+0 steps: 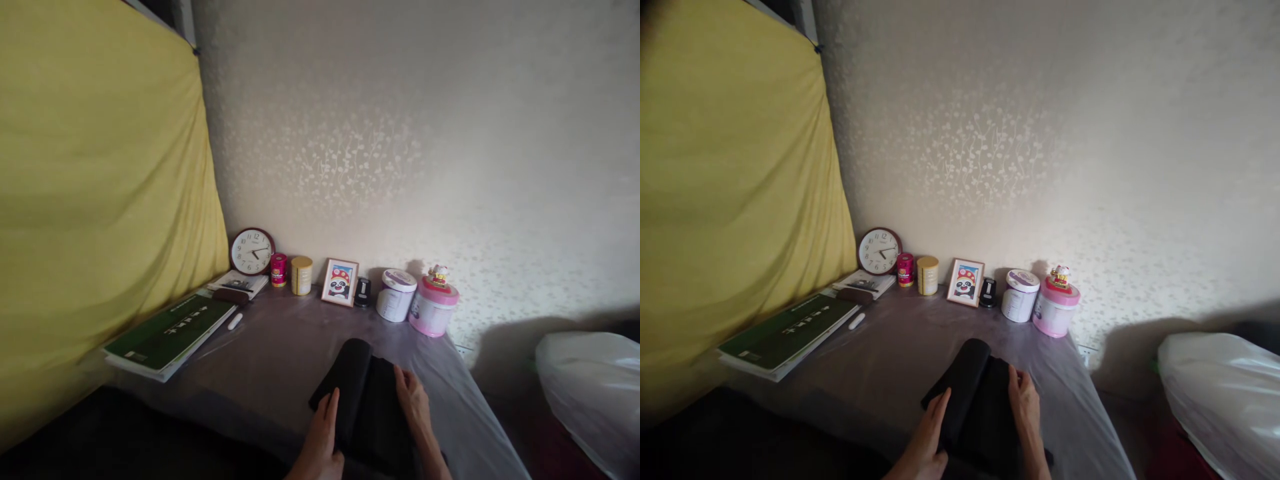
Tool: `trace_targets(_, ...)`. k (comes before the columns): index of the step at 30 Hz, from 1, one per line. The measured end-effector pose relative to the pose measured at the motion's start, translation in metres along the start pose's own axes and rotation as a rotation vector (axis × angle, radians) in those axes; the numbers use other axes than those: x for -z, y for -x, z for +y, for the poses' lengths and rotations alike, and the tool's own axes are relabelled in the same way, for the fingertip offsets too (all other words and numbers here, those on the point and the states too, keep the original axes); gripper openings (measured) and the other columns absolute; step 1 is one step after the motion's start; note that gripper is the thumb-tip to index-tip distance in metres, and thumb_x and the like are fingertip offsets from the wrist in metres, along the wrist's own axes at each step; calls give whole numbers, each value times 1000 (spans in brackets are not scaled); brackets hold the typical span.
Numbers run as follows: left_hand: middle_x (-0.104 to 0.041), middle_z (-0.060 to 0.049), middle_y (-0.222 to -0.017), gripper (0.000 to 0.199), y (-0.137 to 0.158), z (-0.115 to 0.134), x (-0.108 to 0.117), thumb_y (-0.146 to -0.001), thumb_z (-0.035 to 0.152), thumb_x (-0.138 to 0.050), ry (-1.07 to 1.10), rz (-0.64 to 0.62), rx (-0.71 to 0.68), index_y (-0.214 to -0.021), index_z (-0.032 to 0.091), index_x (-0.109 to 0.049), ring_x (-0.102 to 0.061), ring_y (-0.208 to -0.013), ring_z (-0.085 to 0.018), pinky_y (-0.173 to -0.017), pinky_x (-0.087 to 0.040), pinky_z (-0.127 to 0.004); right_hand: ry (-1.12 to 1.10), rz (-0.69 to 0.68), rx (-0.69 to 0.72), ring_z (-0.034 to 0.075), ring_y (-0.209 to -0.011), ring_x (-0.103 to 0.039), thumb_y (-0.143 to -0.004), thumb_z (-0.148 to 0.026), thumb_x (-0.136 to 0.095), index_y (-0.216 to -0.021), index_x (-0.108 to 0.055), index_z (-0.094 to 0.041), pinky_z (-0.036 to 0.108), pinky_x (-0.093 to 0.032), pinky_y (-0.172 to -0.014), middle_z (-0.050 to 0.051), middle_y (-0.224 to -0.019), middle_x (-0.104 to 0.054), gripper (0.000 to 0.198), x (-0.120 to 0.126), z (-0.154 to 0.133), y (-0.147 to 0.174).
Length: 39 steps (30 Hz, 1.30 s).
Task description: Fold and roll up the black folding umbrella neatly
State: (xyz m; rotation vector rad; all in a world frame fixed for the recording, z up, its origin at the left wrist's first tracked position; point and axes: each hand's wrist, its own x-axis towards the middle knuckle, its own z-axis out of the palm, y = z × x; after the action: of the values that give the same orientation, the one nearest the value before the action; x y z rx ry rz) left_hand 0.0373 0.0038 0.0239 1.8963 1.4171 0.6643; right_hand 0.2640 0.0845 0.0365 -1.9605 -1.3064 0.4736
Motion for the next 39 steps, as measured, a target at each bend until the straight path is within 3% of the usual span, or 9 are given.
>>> trace_targets(10, -18, -18, -147, 96, 9, 20, -1, -55, -6, -48, -204, 6, 97, -142, 8, -10, -24, -133, -25, -109, -24, -34, 124, 24, -17, 27, -84, -63, -80, -39, -38, -70, -58, -21, 29, -40, -64, 10, -79, -67, 29, 9, 17, -2)
trace_targets(18, -20, -19, -146, 93, 12, 16, -4, -57, -8, -44, -218, 34, 35, -142, 7, -10, -23, -134, -24, -109, -24, -33, -185, 88, 63, 21, -65, -58, -71, -57, -39, -61, -59, -16, 28, -39, -60, 7, -63, -63, 47, 17, -18, 2)
trace_targets(25, -16, -20, -146, 94, 10, 19, -4, -56, -8, -46, -258, 5, 71, -142, 7, -9, -21, -135, -25, -110, -22, -32, -353, 100, 124, 19, -59, -54, -64, -62, -45, -56, -59, -14, 28, -38, -55, 6, -57, -60, 51, 0, -50, -7)
trace_targets(31, -19, -22, -145, 93, 10, 19, -5, -55, -6, -48, -258, 13, 47, -140, 2, -13, -23, -134, -27, -110, -22, -35, -393, 53, 98, 23, -75, -63, -72, -50, -48, -74, -65, -13, 26, -46, -61, 10, -77, -68, 40, -32, -73, -9)
trace_targets(35, -27, -19, -142, 87, 10, 12, -7, -52, -4, -49, -248, 63, -36, -136, 4, -28, -28, -131, -27, -110, -23, -34, -393, -14, 35, 17, -56, -63, -79, -42, -46, -94, -61, -10, 24, -46, -46, 12, -88, -69, 38, -52, -86, -1)
trace_targets(39, -29, -18, -141, 88, 9, 6, -9, -50, -4, -48, -246, 81, -75, -136, 5, -29, -30, -130, -27, -109, -25, -34, -335, -84, 32, 14, -46, -60, -85, -35, -40, -105, -53, -8, 23, -45, -43, 9, -79, -69, 35, -65, -96, 7)
